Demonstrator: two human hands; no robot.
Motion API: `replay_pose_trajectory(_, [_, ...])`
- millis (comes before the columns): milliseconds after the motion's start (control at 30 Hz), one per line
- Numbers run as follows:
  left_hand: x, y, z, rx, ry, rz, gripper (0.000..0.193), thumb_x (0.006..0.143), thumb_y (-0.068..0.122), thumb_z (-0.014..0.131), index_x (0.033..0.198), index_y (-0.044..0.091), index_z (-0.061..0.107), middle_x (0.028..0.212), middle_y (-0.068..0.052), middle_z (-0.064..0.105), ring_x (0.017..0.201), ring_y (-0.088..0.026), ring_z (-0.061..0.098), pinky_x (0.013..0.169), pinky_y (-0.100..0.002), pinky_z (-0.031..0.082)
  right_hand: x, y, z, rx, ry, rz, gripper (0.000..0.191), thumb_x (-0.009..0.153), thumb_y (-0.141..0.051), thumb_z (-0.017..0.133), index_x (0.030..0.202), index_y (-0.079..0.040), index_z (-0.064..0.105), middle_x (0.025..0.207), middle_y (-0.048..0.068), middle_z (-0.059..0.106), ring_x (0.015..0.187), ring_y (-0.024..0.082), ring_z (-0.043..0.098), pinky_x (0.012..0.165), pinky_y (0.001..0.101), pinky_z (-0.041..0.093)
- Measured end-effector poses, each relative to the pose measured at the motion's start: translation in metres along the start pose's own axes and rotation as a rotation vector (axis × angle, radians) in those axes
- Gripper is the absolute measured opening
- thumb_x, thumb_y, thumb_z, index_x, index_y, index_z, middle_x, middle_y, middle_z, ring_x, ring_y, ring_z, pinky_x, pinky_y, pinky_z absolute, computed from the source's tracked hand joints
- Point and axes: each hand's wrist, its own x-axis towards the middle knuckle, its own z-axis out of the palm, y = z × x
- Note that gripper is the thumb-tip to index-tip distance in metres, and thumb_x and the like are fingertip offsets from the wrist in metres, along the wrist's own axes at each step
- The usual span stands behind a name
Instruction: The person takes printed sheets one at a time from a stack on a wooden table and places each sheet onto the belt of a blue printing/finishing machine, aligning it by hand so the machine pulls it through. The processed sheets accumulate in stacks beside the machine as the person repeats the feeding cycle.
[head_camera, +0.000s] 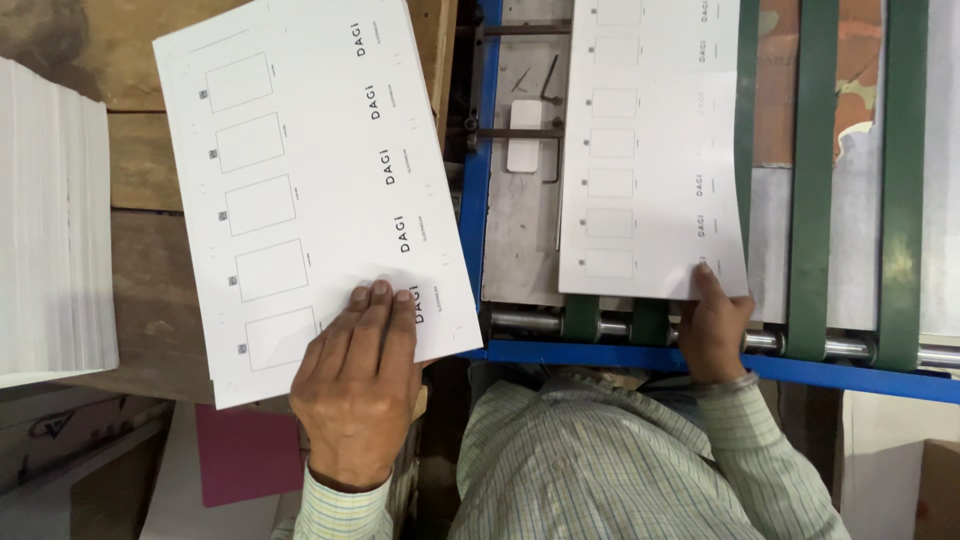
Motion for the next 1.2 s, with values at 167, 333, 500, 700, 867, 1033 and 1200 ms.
replay_pose_trajectory(167, [-0.005, -0.001, -0.002, -0.101, -0.057, 0.009, 0.032, 0.080, 0.009, 0.079, 0.112, 0.002, 0.076, 0.113, -0.013, 0.076, 0.108, -0.027, 0.074, 0.087, -0.039, 0.061, 0.009, -0.012, 0.017, 0.093, -0.218, 0.013, 0.032, 0.106, -0.018, 0.057, 0.129, 0.003, 0.053, 0.120, 0.014, 0.064, 0.106, 0.023, 0.069, 0.086, 0.0366, 0.063])
replay_pose_trajectory(333, [0.010, -0.025, -0.028, -0.292, -0.075, 0.065, 0.034, 0.082, 0.013, 0.077, 0.114, 0.001, 0.073, 0.115, -0.016, 0.074, 0.106, -0.029, 0.074, 0.089, -0.041, 0.061, -0.021, -0.029, 0.026, 0.004, -0.413, 0.264, 0.042, 0.106, -0.026, 0.052, 0.134, 0.005, 0.051, 0.122, 0.020, 0.065, 0.110, 0.030, 0.068, 0.095, 0.0419, 0.059])
replay_pose_trajectory(500, [0.035, 0.014, -0.059, -0.420, -0.035, 0.023, 0.029, 0.088, -0.002, 0.067, 0.117, -0.003, 0.070, 0.119, -0.017, 0.075, 0.107, -0.029, 0.075, 0.090, -0.040, 0.061, -0.077, -0.034, 0.034, -0.019, -0.926, 0.298, 0.058, 0.103, -0.030, 0.055, 0.147, 0.006, 0.044, 0.139, 0.021, 0.057, 0.123, 0.034, 0.063, 0.098, 0.0457, 0.057])
replay_pose_trajectory(700, [0.028, 0.073, -0.059, -0.603, -0.150, 0.193, 0.052, 0.084, 0.027, 0.080, 0.123, -0.004, 0.068, 0.127, -0.020, 0.068, 0.116, -0.031, 0.066, 0.090, -0.040, 0.058, -0.119, -0.036, 0.004, -0.059, -1.257, -0.046, 0.079, 0.103, -0.042, 0.066, 0.158, 0.003, 0.031, 0.160, 0.018, 0.041, 0.147, 0.028, 0.041, 0.118, 0.0409, 0.040])
replay_pose_trajectory(867, [0.015, 0.044, -0.053, -0.800, -0.251, 0.285, 0.070, 0.074, 0.043, 0.086, 0.126, -0.001, 0.069, 0.122, -0.012, 0.068, 0.098, -0.025, 0.060, 0.084, -0.038, 0.055, -0.118, -0.024, -0.030, -0.137, -1.260, -0.129, 0.085, 0.100, -0.046, 0.070, 0.157, 0.005, 0.035, 0.156, 0.017, 0.048, 0.144, 0.027, 0.046, 0.119, 0.0396, 0.039])
replay_pose_trajectory(1033, [-0.003, 0.043, -0.029, -0.891, -0.207, 0.283, 0.063, 0.078, 0.046, 0.084, 0.123, 0.004, 0.071, 0.118, -0.010, 0.070, 0.097, -0.023, 0.062, 0.083, -0.036, 0.056, -0.127, -0.025, -0.030, -0.154, -1.254, -0.142, 0.074, 0.100, -0.036, 0.070, 0.152, 0.006, 0.038, 0.150, 0.016, 0.052, 0.137, 0.025, 0.050, 0.113, 0.0378, 0.043])
replay_pose_trajectory(1200, [0.006, 0.053, -0.033, -0.864, -0.003, 0.208, 0.015, 0.107, 0.018, 0.066, 0.116, 0.007, 0.068, 0.115, -0.009, 0.075, 0.094, -0.019, 0.073, 0.081, -0.032, 0.061, -0.149, -0.046, 0.017, -0.216, -0.902, -0.223, 0.034, 0.108, -0.016, 0.063, 0.132, 0.008, 0.059, 0.114, 0.013, 0.068, 0.103, 0.017, 0.064, 0.086, 0.0310, 0.055])
